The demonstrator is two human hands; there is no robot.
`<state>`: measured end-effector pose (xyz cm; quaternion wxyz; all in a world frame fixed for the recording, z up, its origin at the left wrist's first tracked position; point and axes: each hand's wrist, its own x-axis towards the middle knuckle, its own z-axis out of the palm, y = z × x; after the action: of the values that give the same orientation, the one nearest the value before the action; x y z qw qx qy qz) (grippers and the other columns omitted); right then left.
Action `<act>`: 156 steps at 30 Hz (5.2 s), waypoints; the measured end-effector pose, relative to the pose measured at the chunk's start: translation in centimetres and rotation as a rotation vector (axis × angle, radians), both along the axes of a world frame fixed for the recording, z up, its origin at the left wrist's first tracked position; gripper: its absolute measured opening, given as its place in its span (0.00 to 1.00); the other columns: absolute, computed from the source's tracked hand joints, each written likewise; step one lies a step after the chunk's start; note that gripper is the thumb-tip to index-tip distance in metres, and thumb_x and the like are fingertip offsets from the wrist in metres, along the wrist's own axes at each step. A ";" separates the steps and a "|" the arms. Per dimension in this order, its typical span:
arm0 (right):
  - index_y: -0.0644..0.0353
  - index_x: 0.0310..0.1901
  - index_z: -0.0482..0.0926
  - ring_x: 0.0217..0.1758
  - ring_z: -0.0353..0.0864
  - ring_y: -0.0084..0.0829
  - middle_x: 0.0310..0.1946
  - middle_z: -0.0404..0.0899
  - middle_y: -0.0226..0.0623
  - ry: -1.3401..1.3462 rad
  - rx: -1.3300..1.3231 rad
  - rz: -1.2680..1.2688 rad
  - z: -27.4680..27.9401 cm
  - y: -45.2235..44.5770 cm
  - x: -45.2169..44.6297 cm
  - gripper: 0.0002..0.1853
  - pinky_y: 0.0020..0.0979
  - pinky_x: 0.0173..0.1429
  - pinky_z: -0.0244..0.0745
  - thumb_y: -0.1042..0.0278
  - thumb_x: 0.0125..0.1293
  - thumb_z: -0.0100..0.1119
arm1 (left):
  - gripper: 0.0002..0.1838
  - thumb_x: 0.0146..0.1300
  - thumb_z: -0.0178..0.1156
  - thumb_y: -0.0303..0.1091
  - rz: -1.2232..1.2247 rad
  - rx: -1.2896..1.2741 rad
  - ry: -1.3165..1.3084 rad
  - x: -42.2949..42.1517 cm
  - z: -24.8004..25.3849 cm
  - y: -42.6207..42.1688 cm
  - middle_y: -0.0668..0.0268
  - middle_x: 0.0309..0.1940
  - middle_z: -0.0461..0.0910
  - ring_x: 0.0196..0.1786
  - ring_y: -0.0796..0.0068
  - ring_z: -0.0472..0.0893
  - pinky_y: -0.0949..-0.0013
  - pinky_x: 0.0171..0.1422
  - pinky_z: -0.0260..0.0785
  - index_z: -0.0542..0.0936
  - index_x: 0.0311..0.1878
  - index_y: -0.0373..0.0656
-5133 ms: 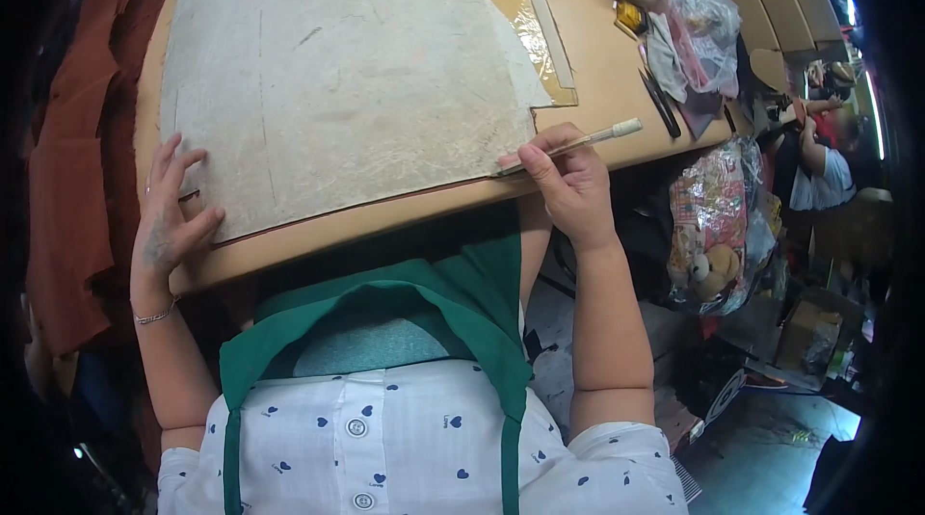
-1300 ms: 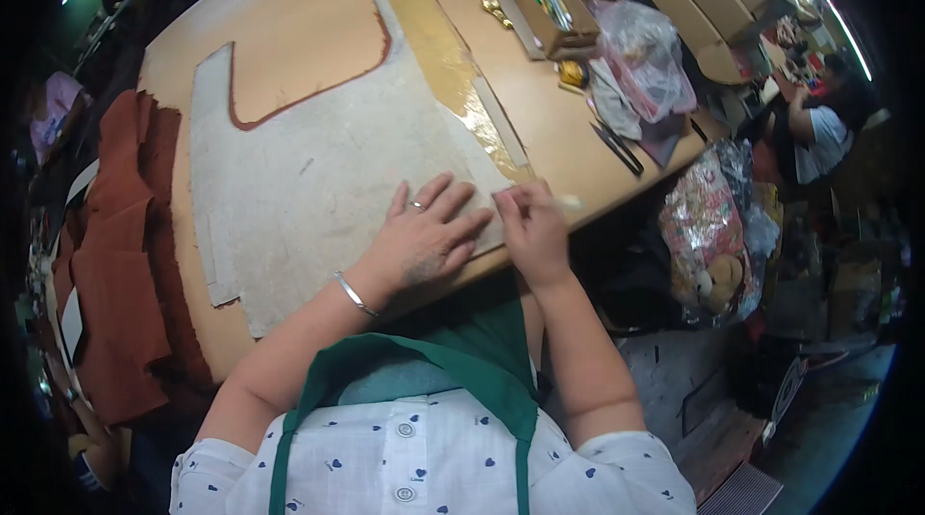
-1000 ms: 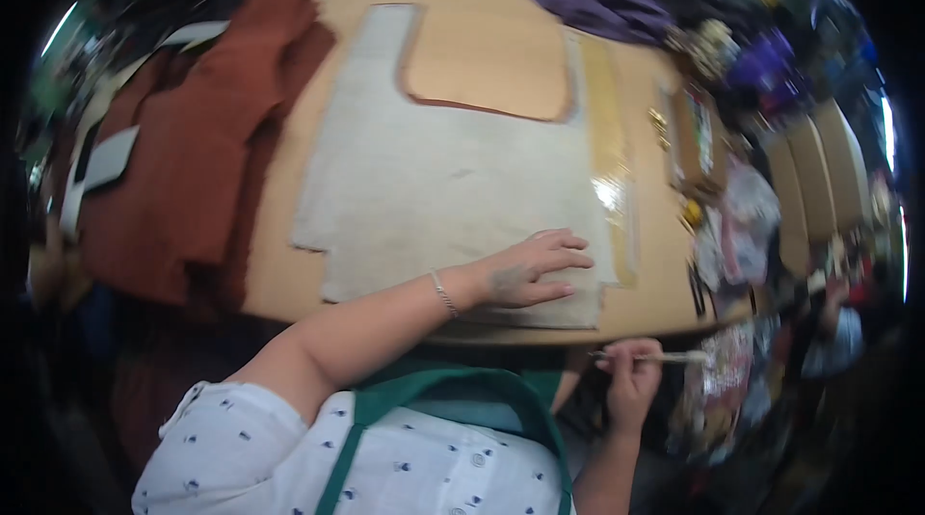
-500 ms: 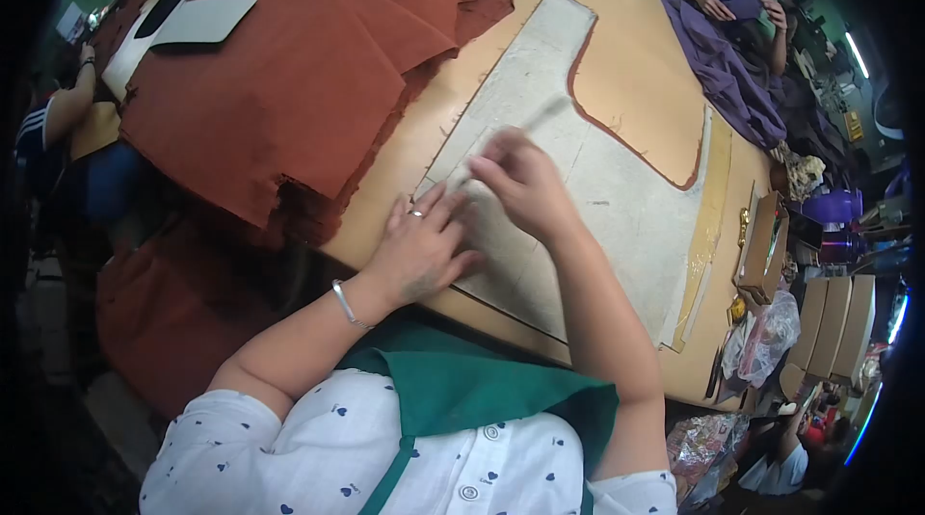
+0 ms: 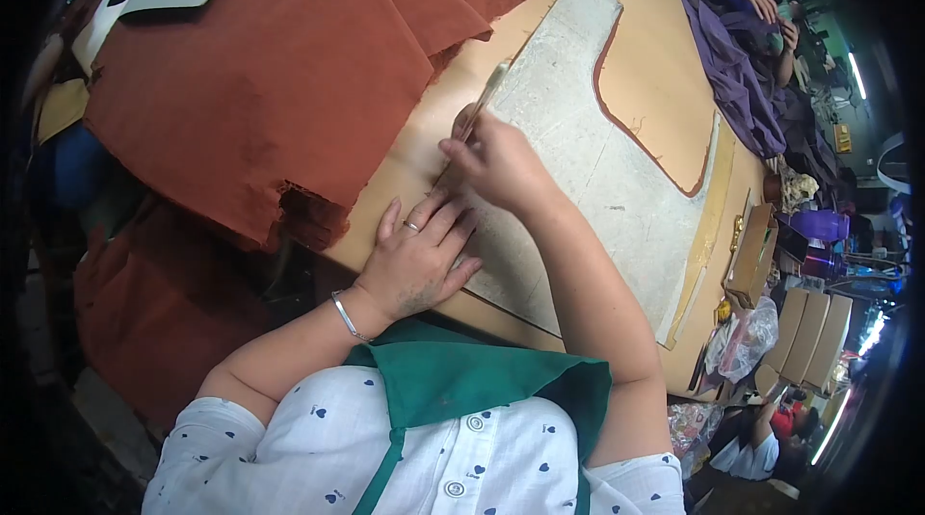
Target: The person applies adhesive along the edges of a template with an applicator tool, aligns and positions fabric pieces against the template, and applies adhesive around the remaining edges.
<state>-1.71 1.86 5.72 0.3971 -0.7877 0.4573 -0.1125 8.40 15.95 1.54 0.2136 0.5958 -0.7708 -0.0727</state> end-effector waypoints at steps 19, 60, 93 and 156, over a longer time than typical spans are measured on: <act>0.65 0.31 0.72 0.31 0.73 0.22 0.26 0.75 0.32 -0.059 -0.105 -0.237 -0.6 -4.9 -0.9 0.08 0.25 0.38 0.69 0.69 0.60 0.57 | 0.24 0.57 0.54 0.51 0.006 0.004 0.020 0.0 0.0 -0.1 0.68 0.56 0.68 0.64 0.71 0.60 0.48 0.63 0.46 0.74 0.53 0.50; 0.63 0.34 0.70 0.34 0.76 0.21 0.28 0.77 0.34 0.038 -0.089 -0.157 0.0 -13.6 -2.4 0.08 0.24 0.37 0.72 0.68 0.62 0.57 | 0.34 0.59 0.50 0.51 -0.263 0.326 0.136 -8.6 1.0 -12.7 0.61 0.68 0.50 0.72 0.53 0.41 0.25 0.61 0.35 0.57 0.66 0.47; 0.64 0.36 0.72 0.37 0.79 0.39 0.31 0.79 0.45 -0.086 -0.441 -0.627 -3.0 -35.3 -4.6 0.11 0.34 0.44 0.72 0.64 0.58 0.57 | 0.35 0.55 0.55 0.53 -0.263 0.258 0.141 -8.3 0.8 -13.1 0.64 0.69 0.49 0.72 0.56 0.43 0.25 0.56 0.44 0.63 0.64 0.52; 0.67 0.34 0.72 0.32 0.80 0.40 0.28 0.78 0.47 -0.348 -0.502 -0.555 -5.5 -37.8 -9.8 0.14 0.34 0.39 0.74 0.61 0.59 0.58 | 0.27 0.62 0.45 0.47 0.166 0.157 0.010 -9.4 -0.1 -40.9 0.65 0.69 0.53 0.72 0.62 0.47 0.29 0.65 0.36 0.62 0.65 0.52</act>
<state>-11.48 -35.94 0.25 0.2186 -0.6760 0.5370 -0.4547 -0.97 -24.94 1.39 0.1754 0.6722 -0.7095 -0.1180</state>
